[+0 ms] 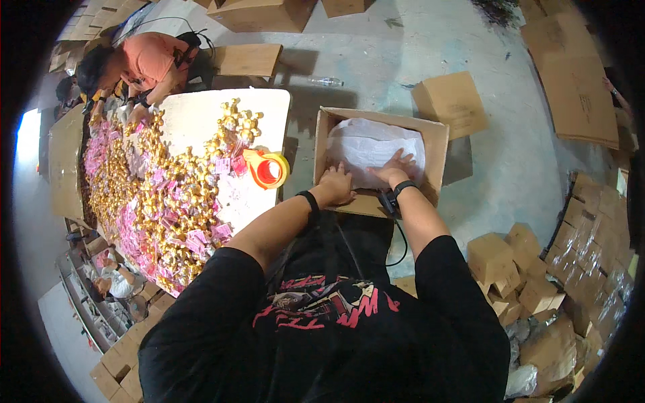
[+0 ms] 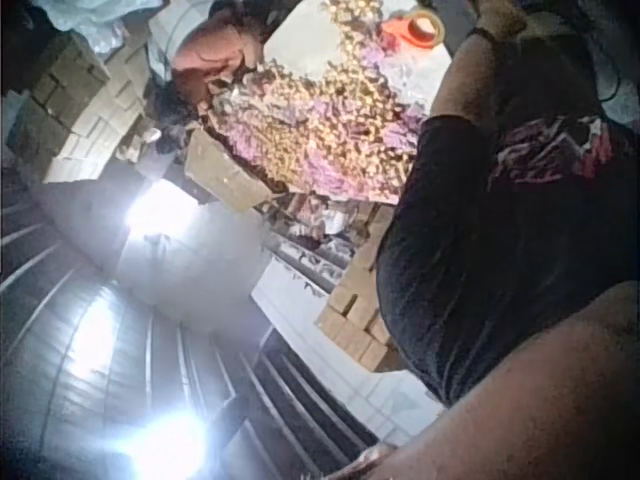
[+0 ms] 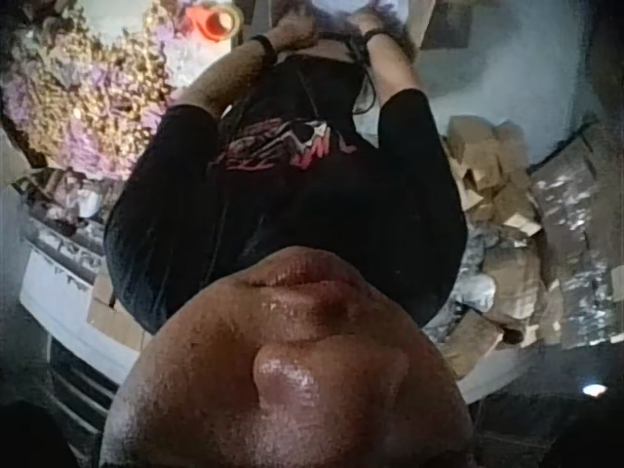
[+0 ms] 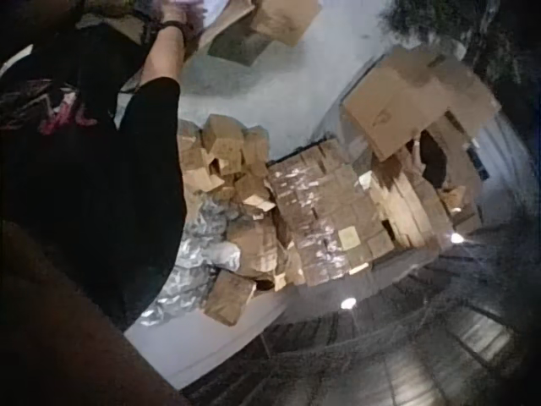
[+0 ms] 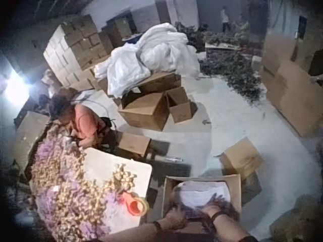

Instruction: The recorder is sorting gold-colored items and packing them into cardboard boxes.

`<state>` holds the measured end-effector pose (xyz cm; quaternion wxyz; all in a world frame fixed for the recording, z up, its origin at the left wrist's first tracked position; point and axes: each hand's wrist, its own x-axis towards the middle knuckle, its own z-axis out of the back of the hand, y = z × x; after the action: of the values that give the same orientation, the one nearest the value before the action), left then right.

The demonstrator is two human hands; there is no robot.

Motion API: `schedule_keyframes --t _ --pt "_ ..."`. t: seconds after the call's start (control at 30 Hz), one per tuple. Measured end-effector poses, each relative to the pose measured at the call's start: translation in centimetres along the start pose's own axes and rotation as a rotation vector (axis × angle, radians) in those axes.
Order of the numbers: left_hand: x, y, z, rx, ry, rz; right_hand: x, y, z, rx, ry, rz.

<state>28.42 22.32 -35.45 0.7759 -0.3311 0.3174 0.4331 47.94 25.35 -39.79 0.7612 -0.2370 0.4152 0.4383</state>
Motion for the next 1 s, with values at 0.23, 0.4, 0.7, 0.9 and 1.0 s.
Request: schedule_keyframes --t 0.23,0.4,0.7,0.9,1.0 --pt "-1.1 0.0 1.2 -0.037 -0.020 0.002 1.3 1.1 -1.0 -0.072 -0.019 -0.077" --pt "-6.8 1.8 3.9 -0.627 -0.526 -0.355 -0.6 2.3 -1.2 -0.186 -0.036 0.090" --pt "-21.3 19.5 -5.4 -0.814 -1.198 0.614 0.1 -0.9 2.6 0.140 -0.086 0.469" --pt "-34.7 22.4 -12.1 -0.467 -0.960 1.352 -4.9 -3.7 4.3 0.142 -0.246 0.555" --pt "-36.8 19.9 -14.2 -0.728 -0.762 1.311 -6.3 -4.0 4.0 0.248 -0.209 0.547"
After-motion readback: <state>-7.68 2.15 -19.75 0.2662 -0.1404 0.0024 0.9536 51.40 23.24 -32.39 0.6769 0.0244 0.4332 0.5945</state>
